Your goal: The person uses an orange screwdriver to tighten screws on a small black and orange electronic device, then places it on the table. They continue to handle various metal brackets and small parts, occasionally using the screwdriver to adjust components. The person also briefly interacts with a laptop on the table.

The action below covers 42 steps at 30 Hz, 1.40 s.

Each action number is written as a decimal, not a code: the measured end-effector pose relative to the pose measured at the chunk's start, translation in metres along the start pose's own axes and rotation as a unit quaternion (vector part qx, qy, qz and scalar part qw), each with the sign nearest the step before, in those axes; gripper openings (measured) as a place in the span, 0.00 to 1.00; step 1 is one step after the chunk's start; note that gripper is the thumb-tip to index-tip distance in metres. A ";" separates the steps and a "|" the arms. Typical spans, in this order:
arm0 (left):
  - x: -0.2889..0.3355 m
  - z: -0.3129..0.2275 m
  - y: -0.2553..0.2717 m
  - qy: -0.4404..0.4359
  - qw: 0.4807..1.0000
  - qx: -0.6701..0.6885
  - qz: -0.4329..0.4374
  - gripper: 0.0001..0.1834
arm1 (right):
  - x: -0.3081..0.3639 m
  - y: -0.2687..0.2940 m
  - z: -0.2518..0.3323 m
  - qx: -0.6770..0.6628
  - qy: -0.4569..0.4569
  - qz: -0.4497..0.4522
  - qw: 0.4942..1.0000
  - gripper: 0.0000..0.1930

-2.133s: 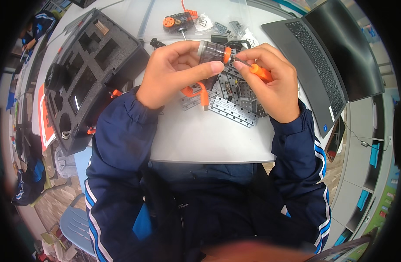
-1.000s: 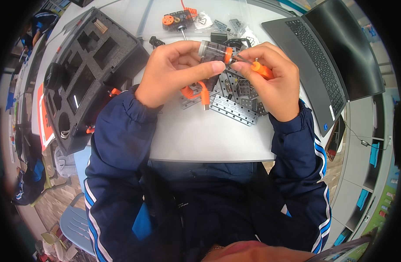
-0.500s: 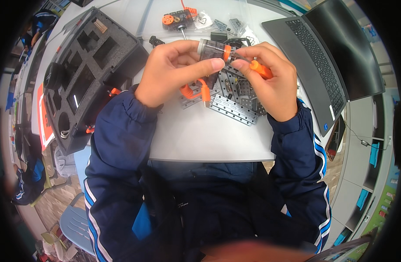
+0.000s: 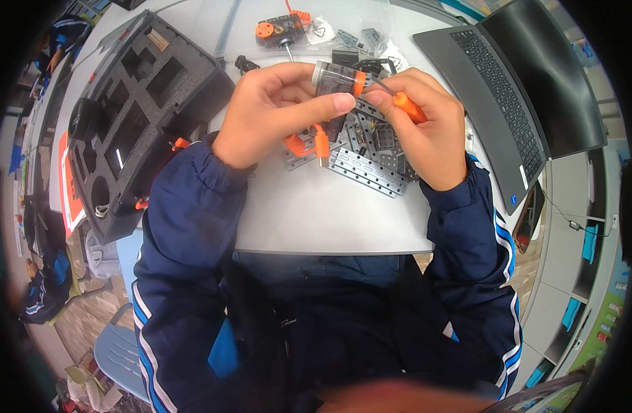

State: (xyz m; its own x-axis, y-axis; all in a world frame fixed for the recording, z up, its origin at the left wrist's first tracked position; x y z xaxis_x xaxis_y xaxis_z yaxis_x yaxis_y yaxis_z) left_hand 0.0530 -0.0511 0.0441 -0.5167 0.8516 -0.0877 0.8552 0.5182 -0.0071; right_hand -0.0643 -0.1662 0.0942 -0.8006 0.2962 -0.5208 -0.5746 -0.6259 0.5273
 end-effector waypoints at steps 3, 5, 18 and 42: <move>-0.001 -0.002 0.000 -0.016 1.000 -0.005 0.002 0.15 | -0.001 0.002 0.001 0.017 0.013 -0.011 1.000 0.07; -0.002 0.000 0.003 -0.001 1.000 -0.013 -0.010 0.16 | -0.002 0.005 0.001 0.028 0.012 -0.018 0.999 0.07; -0.003 -0.007 0.015 -0.048 0.997 0.047 -0.037 0.21 | -0.003 0.008 -0.001 0.069 -0.017 -0.007 0.997 0.07; 0.003 -0.020 0.017 -0.153 0.984 0.087 -0.002 0.27 | -0.005 0.014 -0.001 0.071 0.010 -0.035 0.997 0.06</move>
Point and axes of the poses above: each hand's wrist, its own x-axis away from the middle knuckle, its own y-axis out of the back of the hand, z = x × y, the point moved 10 cm from there along -x, towards the middle knuckle, and after that the axes turned 2 degrees about -x, right-handed, at the moved point
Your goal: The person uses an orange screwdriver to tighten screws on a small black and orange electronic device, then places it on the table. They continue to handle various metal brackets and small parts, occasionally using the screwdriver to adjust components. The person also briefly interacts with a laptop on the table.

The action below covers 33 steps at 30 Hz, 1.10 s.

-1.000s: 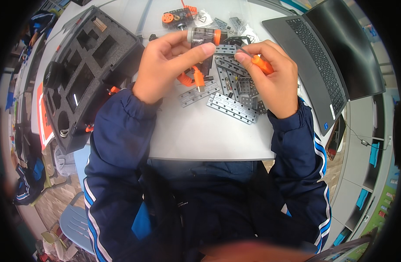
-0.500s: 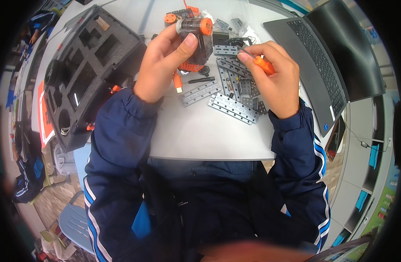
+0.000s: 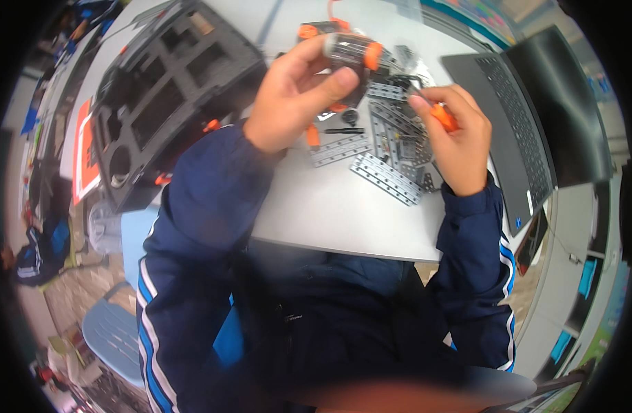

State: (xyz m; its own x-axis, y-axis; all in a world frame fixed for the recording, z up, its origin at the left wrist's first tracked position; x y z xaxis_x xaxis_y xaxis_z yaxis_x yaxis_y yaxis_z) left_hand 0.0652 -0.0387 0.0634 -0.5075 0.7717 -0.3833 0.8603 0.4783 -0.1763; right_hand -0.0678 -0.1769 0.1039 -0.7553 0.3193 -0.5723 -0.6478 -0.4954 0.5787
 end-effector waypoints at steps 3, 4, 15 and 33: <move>-0.001 -0.026 0.001 -0.077 0.990 -0.115 -0.001 0.27 | -0.001 0.002 -0.002 0.017 -0.019 0.003 1.000 0.06; -0.001 -0.036 0.002 -0.100 0.981 -0.164 -0.003 0.27 | -0.002 0.004 -0.003 0.025 -0.027 0.001 0.999 0.06; 0.026 -0.121 0.024 -0.237 0.843 -0.470 -0.114 0.25 | 0.001 0.004 -0.004 0.024 -0.009 0.004 1.000 0.07; 0.031 -0.156 0.090 -0.127 0.764 -0.618 -0.138 0.27 | 0.001 -0.003 -0.001 0.023 0.019 0.030 0.999 0.06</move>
Point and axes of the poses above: each hand's wrist, its own x-axis away from the middle knuckle, its own y-axis out of the back of the hand, z = x × y, the point moved 10 cm from there along -x, towards the middle knuckle, and after that the axes turned 2 degrees about -x, right-handed, at the moved point
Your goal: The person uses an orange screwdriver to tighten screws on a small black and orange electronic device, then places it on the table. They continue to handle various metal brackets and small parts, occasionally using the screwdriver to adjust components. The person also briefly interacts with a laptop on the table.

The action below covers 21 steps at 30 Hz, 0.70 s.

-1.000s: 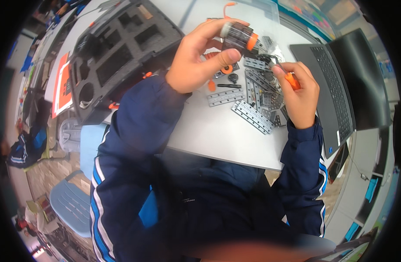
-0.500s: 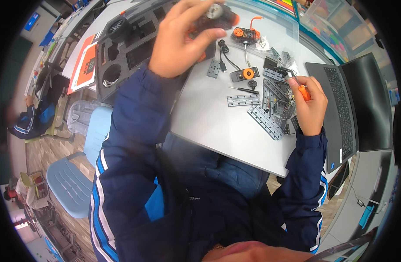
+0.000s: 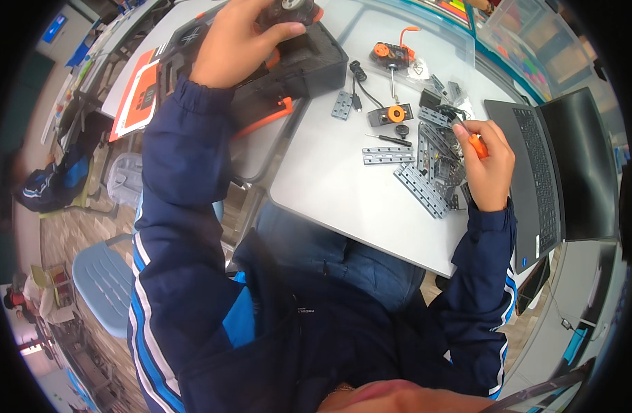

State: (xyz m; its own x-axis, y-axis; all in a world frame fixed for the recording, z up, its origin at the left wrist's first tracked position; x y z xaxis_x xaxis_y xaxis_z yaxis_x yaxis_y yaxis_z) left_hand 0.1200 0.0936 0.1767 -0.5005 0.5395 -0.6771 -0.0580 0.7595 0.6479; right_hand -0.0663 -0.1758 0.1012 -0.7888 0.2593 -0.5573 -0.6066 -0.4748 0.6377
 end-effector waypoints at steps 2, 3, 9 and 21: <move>-0.003 0.002 -0.006 0.000 0.999 0.007 0.037 0.29 | 0.000 0.000 0.001 0.003 0.011 -0.002 1.000 0.06; -0.005 0.001 -0.009 -0.009 0.999 0.007 0.051 0.28 | 0.000 0.000 0.002 0.003 0.017 -0.004 1.000 0.06; -0.039 0.014 -0.060 -0.048 0.986 -0.048 0.155 0.28 | 0.000 0.000 0.000 0.007 0.018 0.000 1.000 0.06; -0.084 0.112 -0.232 -0.063 0.854 -0.351 0.379 0.22 | 0.001 0.003 -0.002 0.016 0.031 -0.009 0.999 0.05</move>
Point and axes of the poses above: each hand's wrist, its own x-axis away from the middle knuckle, its own y-axis out of the back of the hand, z = x × y, the point moved 10 cm from there along -x, towards the middle knuckle, and after that the axes turned 2 degrees about -x, right-handed, at the moved point
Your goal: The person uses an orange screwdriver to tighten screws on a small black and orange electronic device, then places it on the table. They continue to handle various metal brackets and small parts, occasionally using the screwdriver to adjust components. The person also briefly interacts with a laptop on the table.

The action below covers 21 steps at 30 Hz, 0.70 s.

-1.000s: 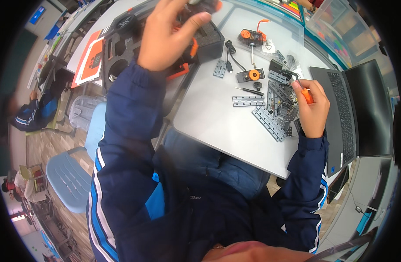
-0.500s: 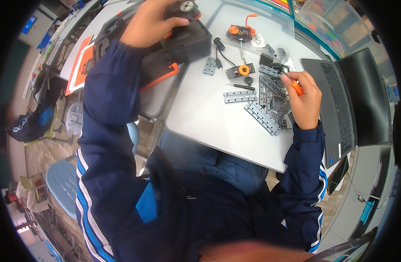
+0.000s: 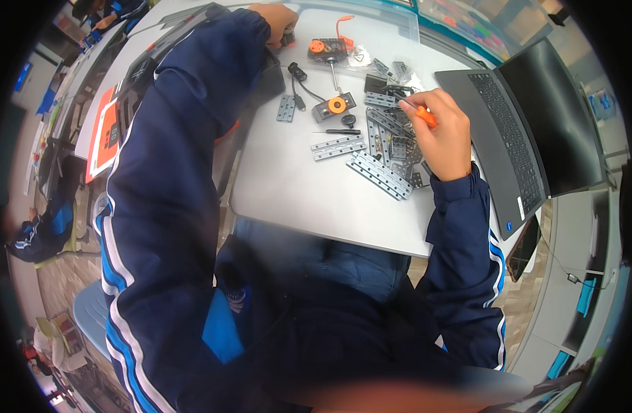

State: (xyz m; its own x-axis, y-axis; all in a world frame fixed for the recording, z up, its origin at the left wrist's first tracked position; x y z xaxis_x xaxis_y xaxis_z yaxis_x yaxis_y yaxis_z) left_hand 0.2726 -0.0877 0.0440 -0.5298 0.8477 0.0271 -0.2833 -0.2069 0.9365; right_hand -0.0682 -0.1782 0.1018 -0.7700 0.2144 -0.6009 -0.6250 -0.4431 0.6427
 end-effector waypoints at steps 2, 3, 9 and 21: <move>-0.005 0.000 -0.013 -0.010 0.999 0.019 0.049 0.21 | 0.000 0.000 0.000 0.002 -0.001 0.000 1.000 0.05; -0.004 0.000 -0.001 -0.010 0.999 0.035 -0.005 0.21 | 0.000 0.000 -0.001 0.007 -0.002 0.001 1.000 0.05; 0.021 -0.067 0.051 -0.099 0.957 0.247 -0.117 0.33 | 0.001 0.004 -0.002 0.023 -0.002 -0.011 1.000 0.06; 0.036 -0.068 0.086 -0.009 0.921 0.356 -0.157 0.26 | 0.000 0.002 -0.006 0.030 -0.010 0.001 0.999 0.05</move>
State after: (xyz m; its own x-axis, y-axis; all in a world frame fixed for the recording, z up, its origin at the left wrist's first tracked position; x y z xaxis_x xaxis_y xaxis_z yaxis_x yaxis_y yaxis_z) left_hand 0.1748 -0.1079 0.1021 -0.4957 0.8204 -0.2849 0.1788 0.4174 0.8909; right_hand -0.0690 -0.1847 0.1003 -0.7734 0.2312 -0.5903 -0.6295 -0.3904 0.6718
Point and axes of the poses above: each hand's wrist, its own x-axis away from the middle knuckle, its own y-axis out of the back of the hand, z = x × y, the point moved 10 cm from there along -x, towards the middle knuckle, and after that the axes turned 2 degrees about -x, right-handed, at the moved point
